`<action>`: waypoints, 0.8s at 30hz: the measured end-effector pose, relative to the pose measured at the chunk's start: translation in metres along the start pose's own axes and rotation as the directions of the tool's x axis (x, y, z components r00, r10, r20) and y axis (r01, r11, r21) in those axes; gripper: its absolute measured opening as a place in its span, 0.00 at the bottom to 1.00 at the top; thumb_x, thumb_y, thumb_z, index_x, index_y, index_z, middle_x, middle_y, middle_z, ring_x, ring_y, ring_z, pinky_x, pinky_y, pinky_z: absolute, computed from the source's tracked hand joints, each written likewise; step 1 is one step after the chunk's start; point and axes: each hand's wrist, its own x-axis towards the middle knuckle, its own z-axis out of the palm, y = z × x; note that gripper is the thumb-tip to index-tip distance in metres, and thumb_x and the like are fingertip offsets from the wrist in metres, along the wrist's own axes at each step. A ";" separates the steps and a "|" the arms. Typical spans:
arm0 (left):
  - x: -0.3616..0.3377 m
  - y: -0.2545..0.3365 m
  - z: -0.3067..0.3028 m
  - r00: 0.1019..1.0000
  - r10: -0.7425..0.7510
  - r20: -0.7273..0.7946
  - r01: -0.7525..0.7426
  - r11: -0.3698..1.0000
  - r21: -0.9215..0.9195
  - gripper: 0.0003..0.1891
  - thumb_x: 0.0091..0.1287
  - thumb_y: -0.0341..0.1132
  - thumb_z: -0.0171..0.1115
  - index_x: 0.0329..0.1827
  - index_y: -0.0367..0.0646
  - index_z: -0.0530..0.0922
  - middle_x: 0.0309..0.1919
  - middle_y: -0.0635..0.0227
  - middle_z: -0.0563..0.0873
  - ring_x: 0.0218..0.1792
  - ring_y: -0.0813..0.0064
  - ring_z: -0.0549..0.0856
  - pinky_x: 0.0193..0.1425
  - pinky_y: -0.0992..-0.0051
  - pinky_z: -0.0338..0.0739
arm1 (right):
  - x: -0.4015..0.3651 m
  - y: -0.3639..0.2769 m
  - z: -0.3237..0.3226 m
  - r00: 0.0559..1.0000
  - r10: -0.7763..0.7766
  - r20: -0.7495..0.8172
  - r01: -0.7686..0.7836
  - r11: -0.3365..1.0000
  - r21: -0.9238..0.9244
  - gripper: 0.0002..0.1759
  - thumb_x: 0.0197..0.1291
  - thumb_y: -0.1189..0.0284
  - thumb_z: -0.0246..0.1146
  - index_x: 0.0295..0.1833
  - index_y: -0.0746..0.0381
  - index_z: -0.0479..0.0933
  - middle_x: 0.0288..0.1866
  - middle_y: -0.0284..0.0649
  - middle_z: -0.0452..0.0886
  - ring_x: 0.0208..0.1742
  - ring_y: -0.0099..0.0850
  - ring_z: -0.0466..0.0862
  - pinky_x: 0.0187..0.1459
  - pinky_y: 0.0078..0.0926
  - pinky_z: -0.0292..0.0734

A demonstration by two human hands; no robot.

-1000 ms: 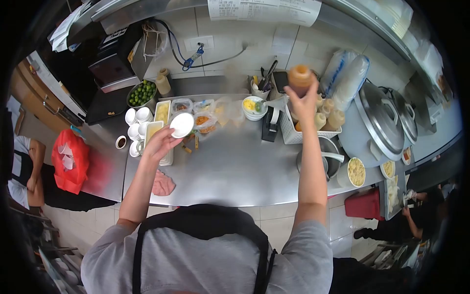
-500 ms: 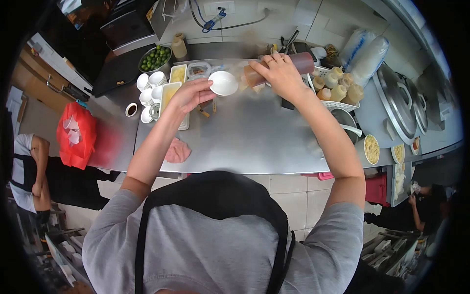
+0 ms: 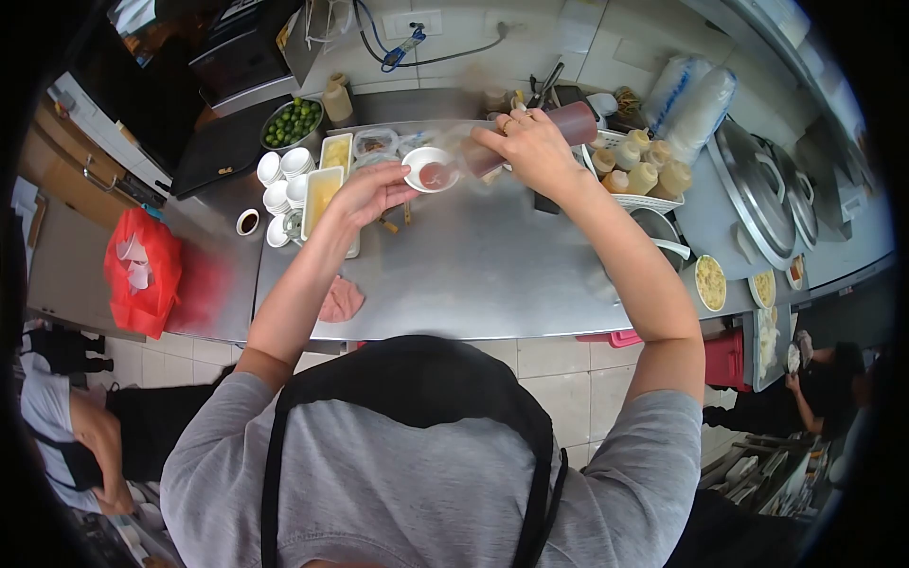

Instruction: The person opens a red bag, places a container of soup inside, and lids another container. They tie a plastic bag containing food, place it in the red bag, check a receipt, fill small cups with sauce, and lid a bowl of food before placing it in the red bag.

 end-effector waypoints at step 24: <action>-0.090 0.057 -0.163 0.837 0.272 -0.476 -0.318 0.948 -0.018 0.14 0.60 0.28 0.56 0.48 0.34 0.70 0.44 0.58 0.79 0.47 0.68 0.79 0.54 0.72 0.75 | -0.081 0.188 0.096 0.527 0.820 -0.223 -0.696 0.567 0.440 0.39 0.33 0.76 0.72 0.55 0.57 0.63 0.49 0.49 0.75 0.51 0.48 0.74 0.51 0.38 0.69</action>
